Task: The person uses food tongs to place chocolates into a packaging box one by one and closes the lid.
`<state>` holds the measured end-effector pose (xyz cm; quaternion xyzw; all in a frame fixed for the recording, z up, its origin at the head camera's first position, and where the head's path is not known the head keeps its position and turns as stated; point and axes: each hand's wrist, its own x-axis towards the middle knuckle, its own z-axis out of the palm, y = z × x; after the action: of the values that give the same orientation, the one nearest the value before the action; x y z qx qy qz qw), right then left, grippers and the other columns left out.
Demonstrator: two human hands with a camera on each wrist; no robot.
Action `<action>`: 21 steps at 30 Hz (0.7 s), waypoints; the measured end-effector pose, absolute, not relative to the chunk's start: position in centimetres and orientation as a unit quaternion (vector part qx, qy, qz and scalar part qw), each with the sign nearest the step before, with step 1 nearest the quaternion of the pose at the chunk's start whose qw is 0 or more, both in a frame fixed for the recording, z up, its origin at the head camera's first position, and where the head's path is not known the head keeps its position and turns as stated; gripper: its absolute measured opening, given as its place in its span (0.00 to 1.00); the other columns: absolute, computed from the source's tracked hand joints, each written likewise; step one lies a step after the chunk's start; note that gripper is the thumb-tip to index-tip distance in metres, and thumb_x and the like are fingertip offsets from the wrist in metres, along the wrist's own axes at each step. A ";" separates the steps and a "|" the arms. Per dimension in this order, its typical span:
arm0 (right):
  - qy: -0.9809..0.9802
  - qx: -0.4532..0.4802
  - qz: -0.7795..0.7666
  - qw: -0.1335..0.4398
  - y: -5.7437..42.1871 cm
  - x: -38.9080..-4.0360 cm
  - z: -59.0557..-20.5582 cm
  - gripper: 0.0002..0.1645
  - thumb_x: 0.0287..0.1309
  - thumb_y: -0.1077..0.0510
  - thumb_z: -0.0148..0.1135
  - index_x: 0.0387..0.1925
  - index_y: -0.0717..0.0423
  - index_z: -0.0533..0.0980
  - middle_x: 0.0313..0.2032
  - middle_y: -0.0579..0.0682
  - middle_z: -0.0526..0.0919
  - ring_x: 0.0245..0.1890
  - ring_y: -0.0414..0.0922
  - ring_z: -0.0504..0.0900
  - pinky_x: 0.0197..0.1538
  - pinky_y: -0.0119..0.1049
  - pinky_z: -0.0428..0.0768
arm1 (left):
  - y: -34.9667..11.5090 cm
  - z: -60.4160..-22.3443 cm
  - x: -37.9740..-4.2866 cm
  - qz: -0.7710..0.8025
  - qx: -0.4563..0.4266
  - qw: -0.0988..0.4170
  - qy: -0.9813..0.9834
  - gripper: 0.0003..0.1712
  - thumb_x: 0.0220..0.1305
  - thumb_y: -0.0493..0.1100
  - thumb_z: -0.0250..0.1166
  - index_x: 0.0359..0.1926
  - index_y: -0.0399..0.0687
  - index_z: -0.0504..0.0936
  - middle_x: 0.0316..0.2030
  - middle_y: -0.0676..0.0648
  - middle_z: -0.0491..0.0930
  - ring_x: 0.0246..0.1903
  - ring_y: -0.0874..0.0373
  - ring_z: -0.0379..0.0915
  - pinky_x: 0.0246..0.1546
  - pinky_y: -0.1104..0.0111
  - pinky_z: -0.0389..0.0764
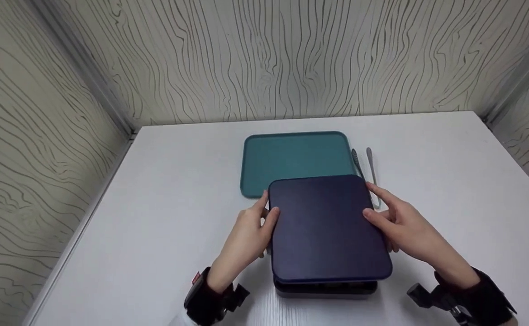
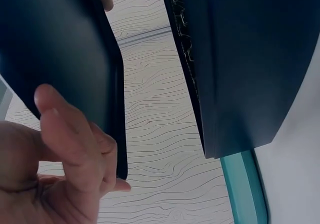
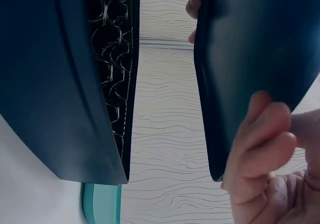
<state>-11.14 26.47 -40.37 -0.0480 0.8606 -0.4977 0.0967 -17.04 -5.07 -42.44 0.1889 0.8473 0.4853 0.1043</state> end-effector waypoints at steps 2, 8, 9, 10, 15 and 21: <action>0.866 -0.048 -0.484 0.113 26.7 -11.2 -40.6 0.45 0.81 0.50 0.53 0.83 0.65 0.44 0.18 0.42 0.80 0.11 0.38 0.74 0.18 0.38 0.79 | -4.9 -42.6 -17.1 0.470 0.193 0.109 0.854 0.36 0.83 0.46 0.53 0.78 0.25 0.56 0.36 0.41 0.89 0.08 0.67 0.67 0.12 0.70 0.76; 0.879 -0.051 -0.443 0.168 26.9 -11.5 -41.7 0.52 0.79 0.46 0.55 0.82 0.70 0.40 0.19 0.45 0.80 0.15 0.40 0.77 0.22 0.37 0.79 | -4.4 -43.6 -17.3 0.412 0.209 0.094 0.882 0.33 0.81 0.43 0.54 0.76 0.24 0.62 0.23 0.42 0.82 0.12 0.65 0.67 0.15 0.74 0.71; 0.881 -0.048 -0.438 0.175 26.9 -11.6 -41.9 0.53 0.78 0.45 0.56 0.82 0.71 0.40 0.19 0.45 0.80 0.15 0.40 0.77 0.22 0.36 0.79 | -4.4 -43.8 -17.3 0.399 0.212 0.086 0.888 0.32 0.81 0.43 0.55 0.75 0.23 0.63 0.22 0.42 0.81 0.13 0.64 0.68 0.15 0.74 0.70; 0.883 -0.044 -0.432 0.181 26.8 -11.6 -42.1 0.54 0.77 0.44 0.57 0.82 0.71 0.40 0.19 0.45 0.79 0.15 0.40 0.77 0.22 0.35 0.78 | -4.3 -44.0 -17.3 0.386 0.214 0.080 0.894 0.32 0.81 0.42 0.55 0.75 0.23 0.64 0.21 0.41 0.81 0.14 0.61 0.69 0.16 0.73 0.70; 0.895 -0.025 -0.402 0.190 26.2 -11.6 -42.6 0.57 0.75 0.41 0.59 0.82 0.71 0.42 0.19 0.44 0.77 0.15 0.40 0.76 0.21 0.32 0.74 | -3.8 -44.9 -17.0 0.310 0.211 0.042 0.926 0.32 0.80 0.44 0.57 0.71 0.21 0.68 0.32 0.29 0.86 0.26 0.44 0.85 0.27 0.61 0.84; 0.922 -0.026 -0.352 0.161 25.4 -11.2 -43.1 0.57 0.75 0.38 0.58 0.80 0.76 0.46 0.18 0.43 0.78 0.15 0.39 0.74 0.21 0.31 0.73 | -3.1 -45.7 -16.3 0.226 0.207 -0.018 0.952 0.29 0.79 0.45 0.59 0.67 0.24 0.74 0.30 0.32 0.87 0.27 0.42 0.86 0.30 0.55 0.87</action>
<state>-11.24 25.40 -43.09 -0.0261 0.9218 -0.3516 0.1613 -16.34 -3.13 -45.68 0.2065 0.9518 0.2259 -0.0181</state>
